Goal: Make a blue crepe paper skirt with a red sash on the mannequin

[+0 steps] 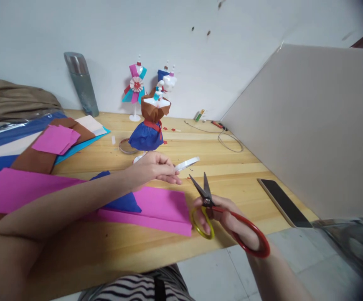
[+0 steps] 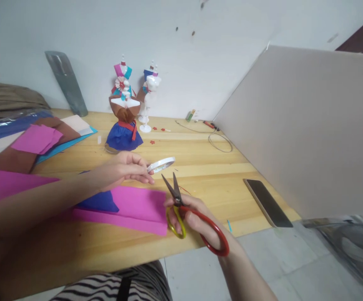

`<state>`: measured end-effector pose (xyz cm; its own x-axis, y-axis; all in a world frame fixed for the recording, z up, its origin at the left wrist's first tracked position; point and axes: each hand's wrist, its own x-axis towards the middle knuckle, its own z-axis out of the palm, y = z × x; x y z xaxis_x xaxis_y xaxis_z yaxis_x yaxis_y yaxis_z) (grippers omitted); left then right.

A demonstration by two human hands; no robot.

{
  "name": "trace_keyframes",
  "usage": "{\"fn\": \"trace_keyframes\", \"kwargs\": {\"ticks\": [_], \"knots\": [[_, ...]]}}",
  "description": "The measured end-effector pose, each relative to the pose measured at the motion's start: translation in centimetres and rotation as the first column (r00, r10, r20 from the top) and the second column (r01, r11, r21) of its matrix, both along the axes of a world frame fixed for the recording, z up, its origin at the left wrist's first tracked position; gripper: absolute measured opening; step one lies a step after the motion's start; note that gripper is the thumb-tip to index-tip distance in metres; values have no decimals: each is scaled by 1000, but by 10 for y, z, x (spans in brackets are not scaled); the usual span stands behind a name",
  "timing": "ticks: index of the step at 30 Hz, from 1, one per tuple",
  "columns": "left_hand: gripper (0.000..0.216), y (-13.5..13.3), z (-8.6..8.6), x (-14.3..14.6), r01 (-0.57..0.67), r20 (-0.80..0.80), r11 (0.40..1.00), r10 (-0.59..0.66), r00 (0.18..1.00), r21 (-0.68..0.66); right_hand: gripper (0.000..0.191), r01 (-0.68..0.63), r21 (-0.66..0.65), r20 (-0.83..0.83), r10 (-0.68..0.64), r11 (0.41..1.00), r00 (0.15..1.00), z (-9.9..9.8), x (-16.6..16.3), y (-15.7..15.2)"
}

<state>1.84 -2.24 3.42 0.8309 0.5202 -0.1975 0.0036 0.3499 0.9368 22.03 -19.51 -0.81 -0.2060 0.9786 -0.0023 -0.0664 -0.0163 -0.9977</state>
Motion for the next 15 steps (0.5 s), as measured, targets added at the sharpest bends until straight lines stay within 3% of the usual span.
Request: {"fn": "trace_keyframes", "kwargs": {"ticks": [7, 15], "knots": [[17, -3, 1, 2, -11, -49, 999, 13, 999, 40, 47, -100, -19, -92, 98, 995, 991, -2, -13, 11], [14, -6, 3, 0, 12, -24, 992, -9, 1000, 127, 53, -83, -63, -100, 76, 995, 992, -2, -21, 23]]}}
